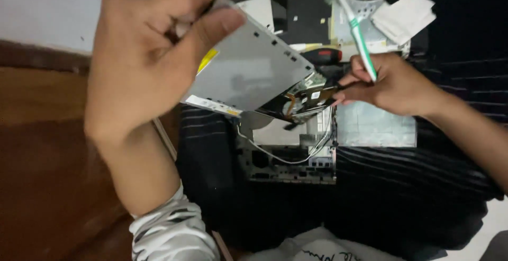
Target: Cleaning a laptop optical drive with a toothbrush and reassembling the laptop components.
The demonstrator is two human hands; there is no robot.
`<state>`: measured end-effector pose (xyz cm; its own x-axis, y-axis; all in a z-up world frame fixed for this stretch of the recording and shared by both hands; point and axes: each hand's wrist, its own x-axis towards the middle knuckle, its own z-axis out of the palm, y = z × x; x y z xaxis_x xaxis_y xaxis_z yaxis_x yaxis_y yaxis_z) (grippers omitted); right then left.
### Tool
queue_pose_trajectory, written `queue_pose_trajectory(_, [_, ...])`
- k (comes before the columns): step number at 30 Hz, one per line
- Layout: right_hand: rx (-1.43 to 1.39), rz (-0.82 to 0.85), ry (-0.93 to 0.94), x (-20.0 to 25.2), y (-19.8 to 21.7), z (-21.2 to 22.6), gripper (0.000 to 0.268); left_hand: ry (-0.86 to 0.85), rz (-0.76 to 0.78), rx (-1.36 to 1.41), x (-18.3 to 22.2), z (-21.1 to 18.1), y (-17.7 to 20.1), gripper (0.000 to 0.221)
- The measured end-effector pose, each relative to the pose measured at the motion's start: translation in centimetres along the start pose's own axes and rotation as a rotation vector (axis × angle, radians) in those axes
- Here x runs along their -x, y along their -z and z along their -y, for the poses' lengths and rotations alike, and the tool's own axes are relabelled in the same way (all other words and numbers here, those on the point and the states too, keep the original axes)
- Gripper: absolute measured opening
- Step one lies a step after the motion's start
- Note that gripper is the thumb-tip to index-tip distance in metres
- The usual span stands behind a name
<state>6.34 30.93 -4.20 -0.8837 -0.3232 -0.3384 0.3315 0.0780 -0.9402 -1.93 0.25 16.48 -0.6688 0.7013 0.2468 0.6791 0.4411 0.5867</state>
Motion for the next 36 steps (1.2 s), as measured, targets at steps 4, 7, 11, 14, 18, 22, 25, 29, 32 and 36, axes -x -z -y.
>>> queue_pose_trajectory(4, [0.021,0.006,-0.102,0.0,0.0,0.4,0.051,0.099,-0.044,0.152,0.8,3.5,-1.7,0.012])
queue_pose_trajectory(7, [0.174,-0.002,-0.213,0.0,0.1,0.7,0.049,0.125,-0.011,0.283,1.6,6.8,-3.7,0.02])
queue_pose_trajectory(11, [0.457,-0.042,-0.183,0.2,0.2,1.0,0.027,0.164,-0.073,0.33,2.6,10.9,-6.7,0.029])
queue_pose_trajectory(14, [0.671,-0.15,-0.04,0.8,0.3,1.2,0.022,0.212,-0.084,0.396,3.2,13.4,-8.9,0.04])
queue_pose_trajectory(18, [0.836,-0.254,0.16,1.3,1.8,-1.2,0.025,0.258,-0.116,0.474,3.9,16.4,-11.2,0.042])
queue_pose_trajectory(22, [0.911,-0.258,0.139,1.4,0.7,-0.4,0.027,0.362,-0.109,0.499,4.7,16.1,-11.0,0.034])
queue_pose_trajectory(25, [0.999,-0.238,0.246,1.8,0.4,0.4,0.018,0.357,-0.068,0.587,5.6,16.4,-10.7,0.024])
queue_pose_trajectory(29, [1.159,-0.244,0.211,2.8,0.4,1.1,0.024,0.293,-0.091,0.56,6.0,15.4,-10.2,0.023])
queue_pose_trajectory(32, [1.168,-0.231,0.186,3.5,-0.7,3.0,0.03,0.273,-0.125,0.526,5.8,14.6,-9.9,0.024])
queue_pose_trajectory(36, [1.126,-0.238,0.259,3.8,-2.5,4.1,0.032,0.172,-0.152,0.436,5.8,13.6,-9.6,0.022])
